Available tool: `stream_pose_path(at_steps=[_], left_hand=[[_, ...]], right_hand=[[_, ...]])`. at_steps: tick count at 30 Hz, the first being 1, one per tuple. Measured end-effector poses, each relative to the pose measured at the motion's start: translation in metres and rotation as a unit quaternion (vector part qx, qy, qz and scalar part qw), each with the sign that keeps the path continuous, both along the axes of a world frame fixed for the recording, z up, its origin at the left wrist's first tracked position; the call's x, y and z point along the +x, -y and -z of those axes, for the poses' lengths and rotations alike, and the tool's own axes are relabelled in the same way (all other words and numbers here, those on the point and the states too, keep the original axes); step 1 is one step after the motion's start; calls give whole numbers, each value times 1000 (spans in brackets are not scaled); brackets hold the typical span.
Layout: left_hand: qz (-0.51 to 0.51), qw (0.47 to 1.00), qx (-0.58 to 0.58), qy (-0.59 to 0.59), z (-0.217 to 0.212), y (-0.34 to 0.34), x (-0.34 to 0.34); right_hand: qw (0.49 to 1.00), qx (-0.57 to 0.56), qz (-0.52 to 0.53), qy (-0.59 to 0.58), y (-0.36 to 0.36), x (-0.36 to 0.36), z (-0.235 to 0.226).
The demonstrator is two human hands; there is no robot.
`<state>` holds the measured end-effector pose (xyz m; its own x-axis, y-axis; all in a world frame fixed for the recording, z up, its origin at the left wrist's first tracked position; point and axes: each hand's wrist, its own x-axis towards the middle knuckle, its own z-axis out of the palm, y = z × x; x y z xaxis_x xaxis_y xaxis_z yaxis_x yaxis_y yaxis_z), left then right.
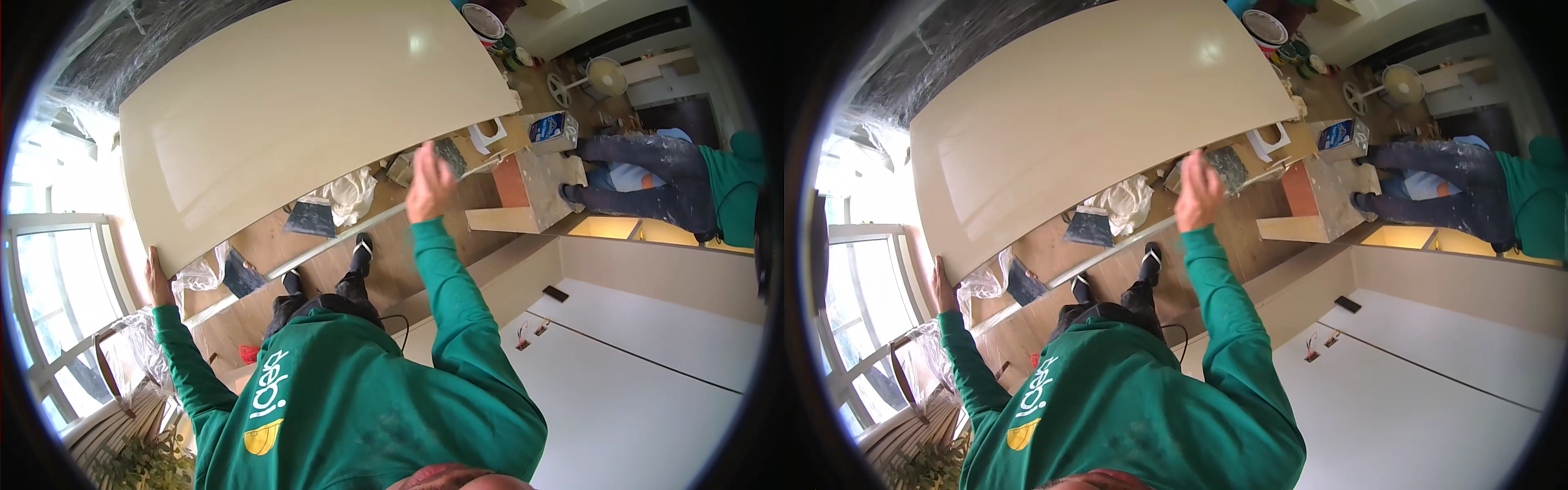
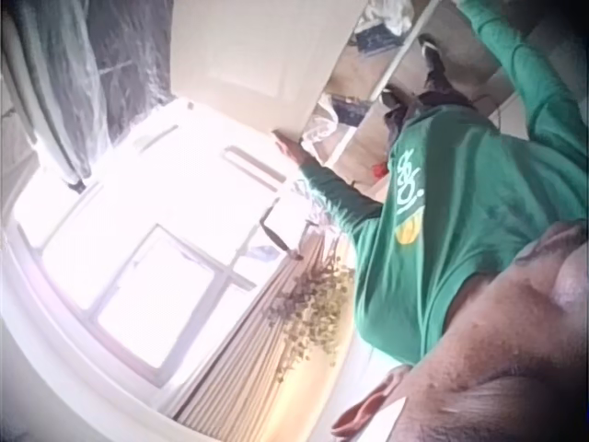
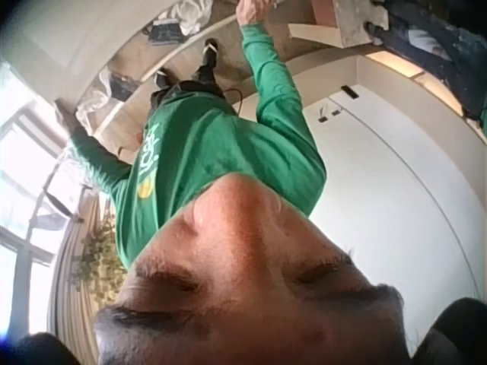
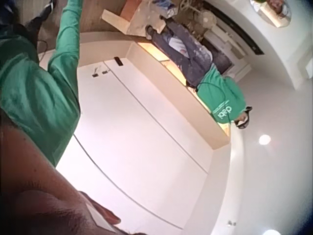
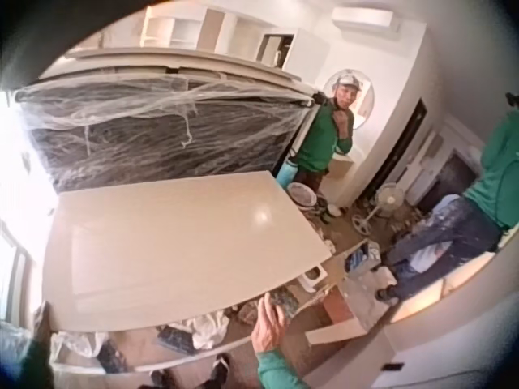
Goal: The person sands the edges and surface of a light-colored board using a sanding block. They سپس wipe the surface with a cloth to remove dust.
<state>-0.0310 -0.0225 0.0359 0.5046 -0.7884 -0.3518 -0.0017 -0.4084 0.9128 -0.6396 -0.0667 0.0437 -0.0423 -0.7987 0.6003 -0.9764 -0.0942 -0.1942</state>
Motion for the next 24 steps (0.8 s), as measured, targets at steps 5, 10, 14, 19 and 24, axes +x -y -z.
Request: stream_pose_path(at_steps=[5,10,14,19,24], left_hand=[[-14,1000,-13,11,4,1,-2],[-11,1000,-13,2,-6,4,-11],[-4,1000,-16,-4,-3,3,-7],[-2,999,-29,17,-3,-2,-8],[-7,999,-36,-3,-7,2,-14]], right_hand=[[999,5,11,-30,22,-42,-28],[998,23,34,-45,19,-28,-5],[998,52,-24,-24,1,29,-2],[1000,14,-3,-25,14,-2,-7],[997,30,-74,-20,-7,71,1]])
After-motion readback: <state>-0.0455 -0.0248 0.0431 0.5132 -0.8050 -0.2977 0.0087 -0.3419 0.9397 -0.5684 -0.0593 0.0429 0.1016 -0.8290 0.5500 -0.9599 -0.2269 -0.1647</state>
